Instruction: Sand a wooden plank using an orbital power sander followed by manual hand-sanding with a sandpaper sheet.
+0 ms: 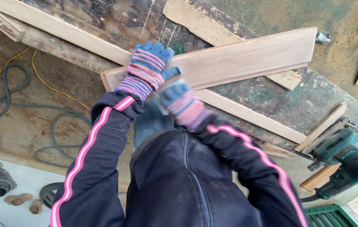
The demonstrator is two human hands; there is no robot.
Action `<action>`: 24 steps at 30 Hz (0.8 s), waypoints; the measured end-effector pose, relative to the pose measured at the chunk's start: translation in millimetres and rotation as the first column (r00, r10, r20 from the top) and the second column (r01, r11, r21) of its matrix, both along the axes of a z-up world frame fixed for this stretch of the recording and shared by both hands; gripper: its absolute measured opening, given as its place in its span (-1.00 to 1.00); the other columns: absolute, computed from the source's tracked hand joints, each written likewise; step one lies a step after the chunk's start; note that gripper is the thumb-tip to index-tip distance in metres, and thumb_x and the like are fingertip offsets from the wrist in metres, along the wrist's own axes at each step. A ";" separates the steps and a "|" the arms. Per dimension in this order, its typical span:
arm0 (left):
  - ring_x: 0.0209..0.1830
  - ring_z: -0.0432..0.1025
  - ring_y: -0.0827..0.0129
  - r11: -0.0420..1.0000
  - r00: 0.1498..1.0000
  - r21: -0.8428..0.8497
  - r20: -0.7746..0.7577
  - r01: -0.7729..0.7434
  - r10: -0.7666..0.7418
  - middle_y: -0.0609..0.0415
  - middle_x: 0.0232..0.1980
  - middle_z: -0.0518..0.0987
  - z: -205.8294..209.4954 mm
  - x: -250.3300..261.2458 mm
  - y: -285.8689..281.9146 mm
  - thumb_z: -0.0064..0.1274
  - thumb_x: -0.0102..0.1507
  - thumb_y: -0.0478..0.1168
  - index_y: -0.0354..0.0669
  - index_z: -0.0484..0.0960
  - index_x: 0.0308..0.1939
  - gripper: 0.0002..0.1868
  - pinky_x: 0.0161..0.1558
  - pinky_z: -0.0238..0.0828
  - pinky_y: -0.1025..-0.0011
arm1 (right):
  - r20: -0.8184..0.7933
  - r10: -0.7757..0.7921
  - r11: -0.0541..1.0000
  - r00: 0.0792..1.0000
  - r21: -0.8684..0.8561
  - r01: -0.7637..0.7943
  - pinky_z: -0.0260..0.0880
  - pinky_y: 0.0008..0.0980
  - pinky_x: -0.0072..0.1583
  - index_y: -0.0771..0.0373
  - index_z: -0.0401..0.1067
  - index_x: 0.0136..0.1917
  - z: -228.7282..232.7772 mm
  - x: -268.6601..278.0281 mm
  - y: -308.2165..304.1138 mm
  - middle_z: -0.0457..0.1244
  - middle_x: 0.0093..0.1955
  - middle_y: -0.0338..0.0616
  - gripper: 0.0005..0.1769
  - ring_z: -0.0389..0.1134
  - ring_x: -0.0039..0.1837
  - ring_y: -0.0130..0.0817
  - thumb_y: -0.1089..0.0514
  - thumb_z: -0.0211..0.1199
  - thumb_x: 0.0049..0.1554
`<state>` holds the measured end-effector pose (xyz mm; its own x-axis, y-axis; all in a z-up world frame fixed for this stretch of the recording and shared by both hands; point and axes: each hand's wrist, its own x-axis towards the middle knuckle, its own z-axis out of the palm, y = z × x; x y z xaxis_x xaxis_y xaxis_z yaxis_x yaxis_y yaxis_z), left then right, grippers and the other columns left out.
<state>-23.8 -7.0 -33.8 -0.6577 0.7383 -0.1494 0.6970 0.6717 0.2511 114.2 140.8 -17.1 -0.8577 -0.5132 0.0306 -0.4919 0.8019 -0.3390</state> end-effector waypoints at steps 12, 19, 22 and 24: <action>0.35 0.27 -0.12 0.968 0.926 -0.248 0.353 -0.042 0.130 -0.21 0.37 0.40 31.3 -24.6 29.1 -0.05 0.19 0.51 -0.09 0.46 0.30 -0.11 0.31 0.10 -0.04 | 0.143 -0.139 0.989 0.980 0.070 0.130 0.31 -0.12 0.11 0.07 0.49 0.03 -7.4 12.0 39.9 0.25 -0.05 -0.17 -0.83 0.31 0.10 -0.16 0.03 0.22 0.20; 0.45 0.16 -0.11 0.978 0.941 -0.207 0.329 -0.017 0.086 -0.21 0.44 0.31 -0.7 -12.0 16.4 -0.11 0.25 0.54 -0.03 0.43 0.36 -0.12 0.42 -0.06 -0.09 | -0.185 0.012 0.971 0.983 -0.234 -0.056 0.34 -0.10 0.24 0.11 0.44 0.09 32.5 -21.3 3.5 0.25 0.09 -0.12 -0.62 0.32 0.21 -0.13 0.07 0.18 -0.03; 0.40 0.21 -0.14 0.981 0.952 -0.176 0.278 -0.081 0.128 -0.19 0.40 0.37 25.0 -10.7 19.6 -0.05 0.21 0.50 0.05 0.51 0.28 -0.20 0.31 0.06 -0.15 | 0.051 -0.044 0.982 0.998 -0.179 0.053 0.33 -0.05 0.11 0.16 0.47 0.06 31.0 -4.8 95.1 0.26 -0.01 -0.06 -0.62 0.33 0.10 -0.05 0.05 0.28 -0.03; 0.32 0.31 -0.08 0.975 0.934 -0.213 0.333 -0.060 0.130 -0.15 0.26 0.44 35.3 -12.5 21.4 0.04 0.24 0.45 0.07 0.50 0.29 -0.26 0.29 0.16 -0.13 | 0.008 -0.180 0.984 0.984 -0.002 0.180 0.35 -0.11 0.15 0.06 0.48 0.08 23.0 16.2 159.5 0.31 0.06 -0.20 -0.73 0.35 0.14 -0.16 0.16 0.27 0.07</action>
